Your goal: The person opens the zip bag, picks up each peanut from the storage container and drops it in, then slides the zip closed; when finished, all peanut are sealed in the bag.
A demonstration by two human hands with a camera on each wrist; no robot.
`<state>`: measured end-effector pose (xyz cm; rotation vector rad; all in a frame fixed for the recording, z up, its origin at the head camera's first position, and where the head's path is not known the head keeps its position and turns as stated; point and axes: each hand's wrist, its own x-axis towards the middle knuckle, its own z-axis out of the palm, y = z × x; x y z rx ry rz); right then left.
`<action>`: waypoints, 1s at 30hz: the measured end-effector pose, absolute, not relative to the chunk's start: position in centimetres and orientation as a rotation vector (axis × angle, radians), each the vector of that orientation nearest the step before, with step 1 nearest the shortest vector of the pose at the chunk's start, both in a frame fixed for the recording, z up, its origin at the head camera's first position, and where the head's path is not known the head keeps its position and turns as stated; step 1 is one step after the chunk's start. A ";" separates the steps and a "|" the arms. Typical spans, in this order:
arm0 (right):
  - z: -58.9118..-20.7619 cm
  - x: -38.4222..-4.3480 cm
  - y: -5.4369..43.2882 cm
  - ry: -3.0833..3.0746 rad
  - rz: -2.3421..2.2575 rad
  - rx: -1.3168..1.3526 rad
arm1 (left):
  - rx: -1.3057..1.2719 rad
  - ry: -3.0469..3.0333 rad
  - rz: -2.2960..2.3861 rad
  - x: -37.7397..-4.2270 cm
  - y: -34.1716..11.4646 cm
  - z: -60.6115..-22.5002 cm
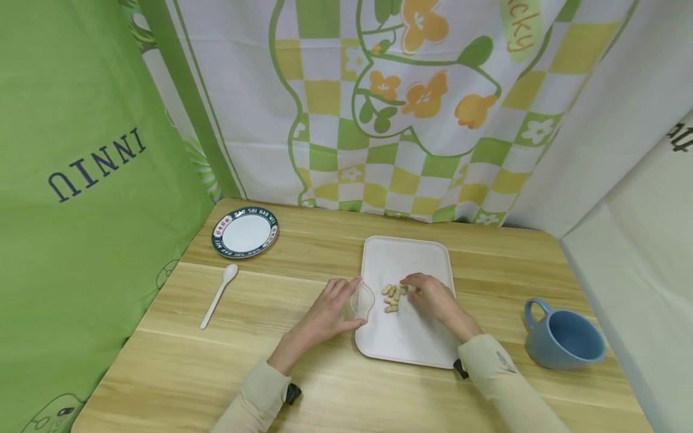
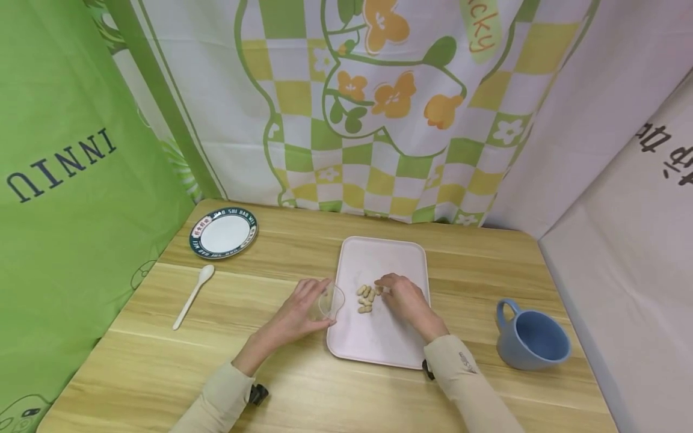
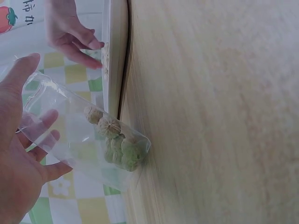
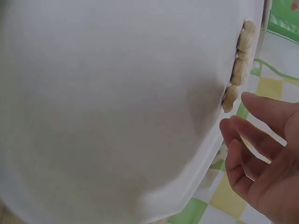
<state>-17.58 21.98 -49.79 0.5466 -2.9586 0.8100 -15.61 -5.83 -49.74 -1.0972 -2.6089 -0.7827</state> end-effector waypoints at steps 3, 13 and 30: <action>-50.2 -17.6 22.0 -2.978 0.783 0.585 | -1.101 -2.611 -0.789 -15.5 -5.9 -49.7; -50.6 -17.5 21.8 -2.979 0.670 0.558 | -1.106 -2.598 -0.780 -15.5 -5.9 -49.6; -49.0 -16.2 22.2 -2.868 0.652 0.582 | -1.111 -2.591 -0.782 -15.6 -5.8 -50.0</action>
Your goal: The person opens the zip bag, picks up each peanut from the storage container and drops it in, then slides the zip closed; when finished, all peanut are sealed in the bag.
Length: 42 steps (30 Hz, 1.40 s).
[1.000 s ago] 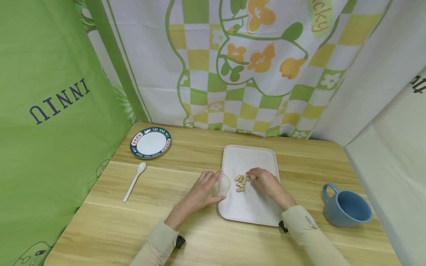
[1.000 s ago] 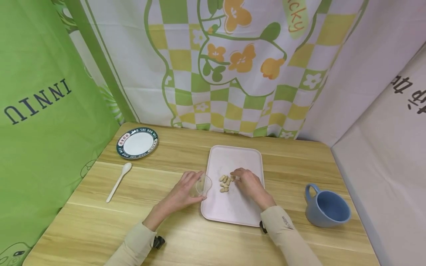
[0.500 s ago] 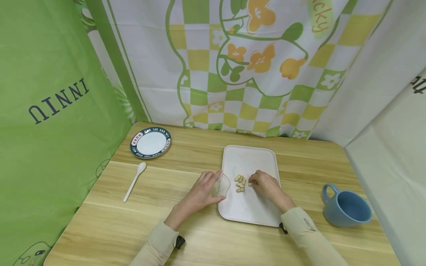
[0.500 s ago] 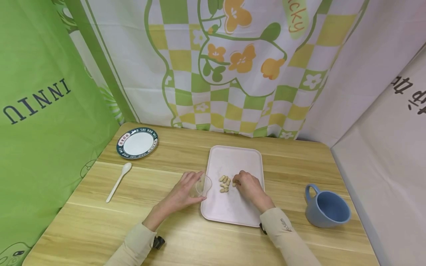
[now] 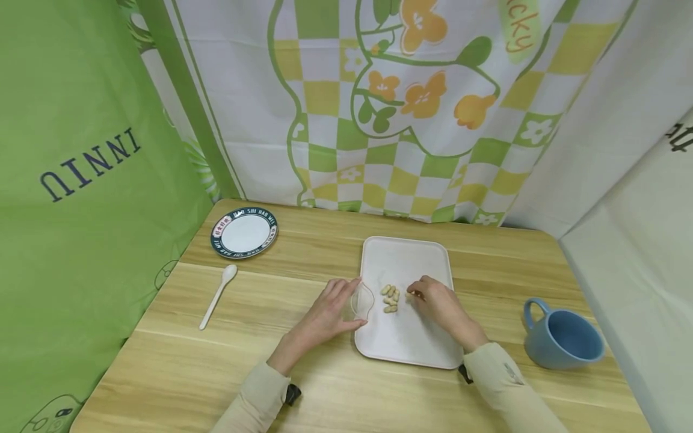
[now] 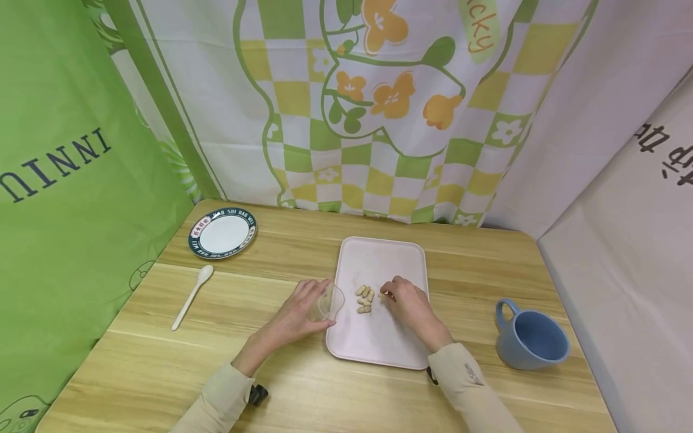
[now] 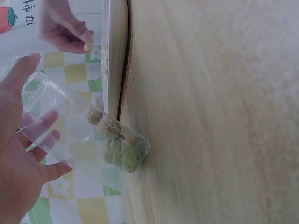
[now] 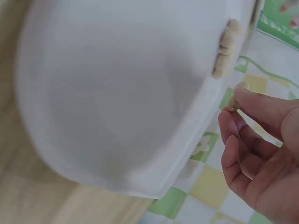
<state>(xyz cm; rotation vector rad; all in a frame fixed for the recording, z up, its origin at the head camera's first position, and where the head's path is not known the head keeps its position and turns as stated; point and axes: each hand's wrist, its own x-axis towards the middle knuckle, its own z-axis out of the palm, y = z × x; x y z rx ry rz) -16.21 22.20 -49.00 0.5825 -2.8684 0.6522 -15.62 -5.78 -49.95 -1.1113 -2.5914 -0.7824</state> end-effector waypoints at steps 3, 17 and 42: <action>-48.4 -16.0 21.9 -2.833 0.665 0.619 | -1.111 -2.591 -0.786 -15.6 -5.8 -50.0; -46.3 -15.0 20.2 -2.729 0.745 0.698 | -1.110 -2.613 -0.786 -15.5 -5.7 -50.0; -43.4 -13.9 16.8 -2.490 0.734 0.967 | -1.129 -2.577 -0.786 -15.6 -5.7 -50.0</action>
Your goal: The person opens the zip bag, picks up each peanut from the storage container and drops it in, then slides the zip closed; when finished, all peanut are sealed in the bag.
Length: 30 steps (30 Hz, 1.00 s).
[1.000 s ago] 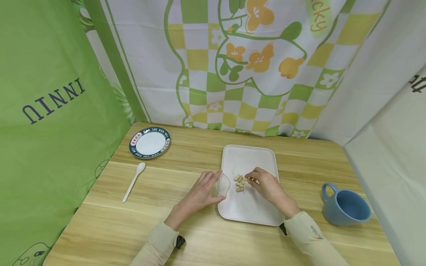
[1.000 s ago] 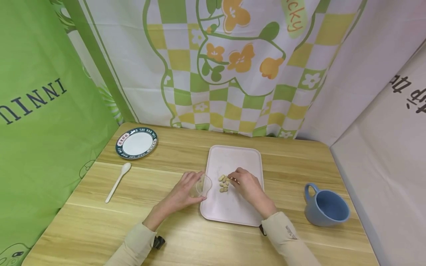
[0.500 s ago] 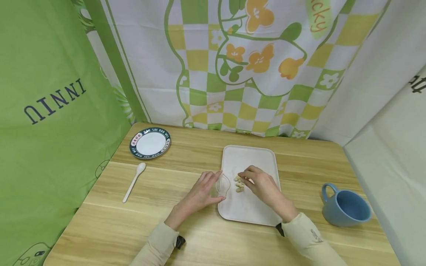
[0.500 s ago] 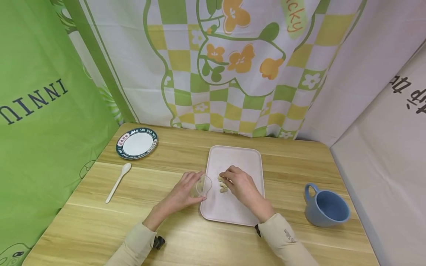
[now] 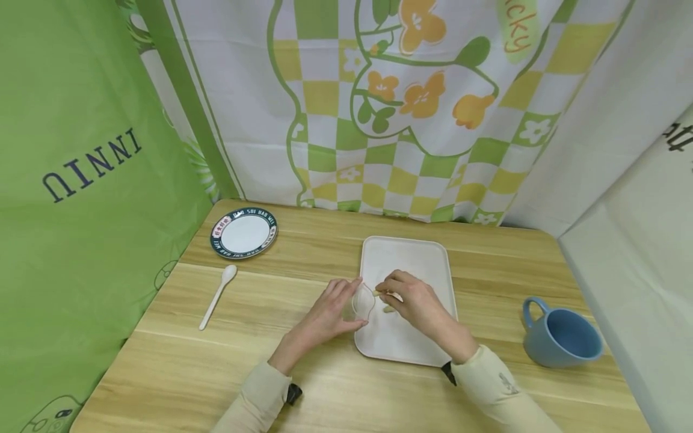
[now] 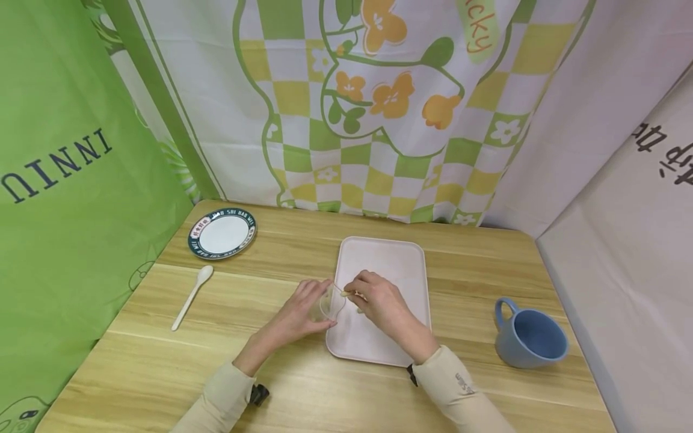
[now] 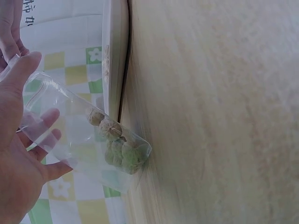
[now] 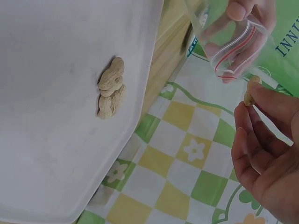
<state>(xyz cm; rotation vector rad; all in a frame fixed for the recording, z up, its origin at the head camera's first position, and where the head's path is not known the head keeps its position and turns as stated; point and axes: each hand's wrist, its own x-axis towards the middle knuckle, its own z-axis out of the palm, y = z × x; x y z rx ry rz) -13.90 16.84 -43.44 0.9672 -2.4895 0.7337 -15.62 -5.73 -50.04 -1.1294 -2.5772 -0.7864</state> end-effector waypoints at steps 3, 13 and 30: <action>-43.5 -13.8 16.5 -2.487 0.721 0.986 | -1.133 -2.575 -0.793 -15.6 -5.7 -50.0; -43.5 -13.5 15.7 -2.518 0.591 1.032 | -1.141 -2.603 -0.794 -15.6 -5.5 -50.0; -44.0 -13.3 15.0 -2.527 0.591 1.056 | -1.166 -2.566 -0.792 -15.8 -5.4 -50.1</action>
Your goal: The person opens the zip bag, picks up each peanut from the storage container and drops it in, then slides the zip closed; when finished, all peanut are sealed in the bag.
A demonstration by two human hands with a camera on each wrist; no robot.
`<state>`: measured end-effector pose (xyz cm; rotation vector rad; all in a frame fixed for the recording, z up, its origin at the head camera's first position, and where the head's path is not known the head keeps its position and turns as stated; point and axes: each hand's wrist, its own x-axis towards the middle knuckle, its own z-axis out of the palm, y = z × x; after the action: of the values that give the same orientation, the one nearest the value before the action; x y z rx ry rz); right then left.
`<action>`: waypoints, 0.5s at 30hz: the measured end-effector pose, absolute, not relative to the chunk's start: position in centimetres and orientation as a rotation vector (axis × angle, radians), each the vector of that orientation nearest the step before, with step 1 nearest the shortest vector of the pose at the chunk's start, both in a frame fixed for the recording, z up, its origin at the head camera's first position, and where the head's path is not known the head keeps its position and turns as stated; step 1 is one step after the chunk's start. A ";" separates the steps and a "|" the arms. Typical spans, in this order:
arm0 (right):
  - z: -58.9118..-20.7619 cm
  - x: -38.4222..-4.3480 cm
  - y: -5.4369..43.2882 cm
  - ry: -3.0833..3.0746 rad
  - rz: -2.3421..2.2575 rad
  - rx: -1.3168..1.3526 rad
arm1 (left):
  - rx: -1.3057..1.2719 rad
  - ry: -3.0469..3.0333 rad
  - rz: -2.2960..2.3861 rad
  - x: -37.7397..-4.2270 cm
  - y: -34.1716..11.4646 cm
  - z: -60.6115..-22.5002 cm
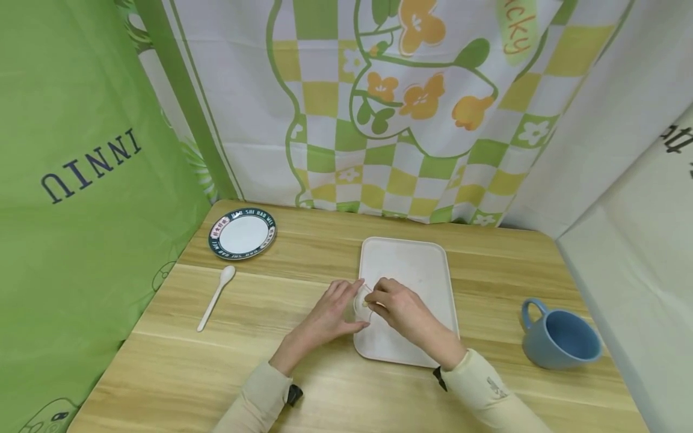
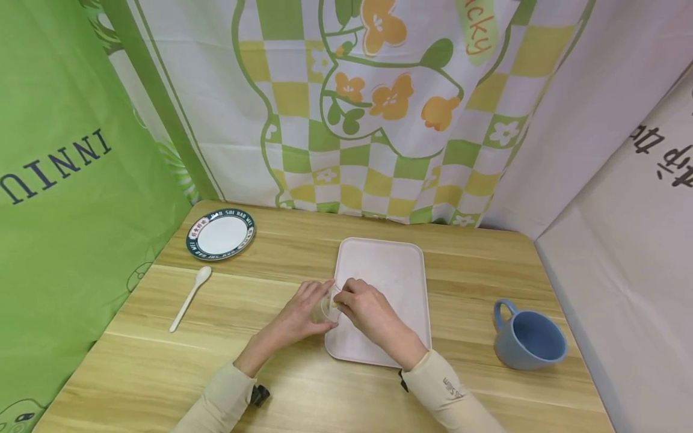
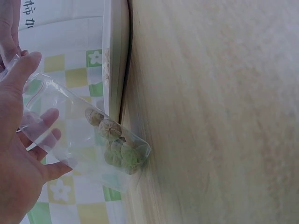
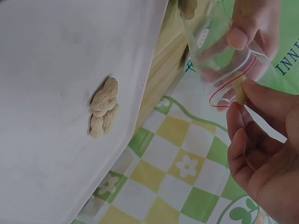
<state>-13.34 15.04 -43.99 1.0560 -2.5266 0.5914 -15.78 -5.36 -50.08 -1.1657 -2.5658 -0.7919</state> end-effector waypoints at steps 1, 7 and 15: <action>-44.0 -13.3 15.0 -2.525 0.595 1.055 | -1.169 -2.557 -0.794 -15.8 -5.4 -50.1; -44.2 -13.3 15.3 -2.531 0.589 1.029 | -1.167 -2.528 -0.799 -15.7 -5.4 -50.1; -44.2 -14.8 17.7 -2.583 0.766 0.797 | -1.139 -2.564 -0.783 -15.7 -5.5 -50.0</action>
<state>-14.81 17.74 -44.16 0.7966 -2.5834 0.7657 -15.66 -5.46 -50.03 -1.1391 -2.5640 -0.7827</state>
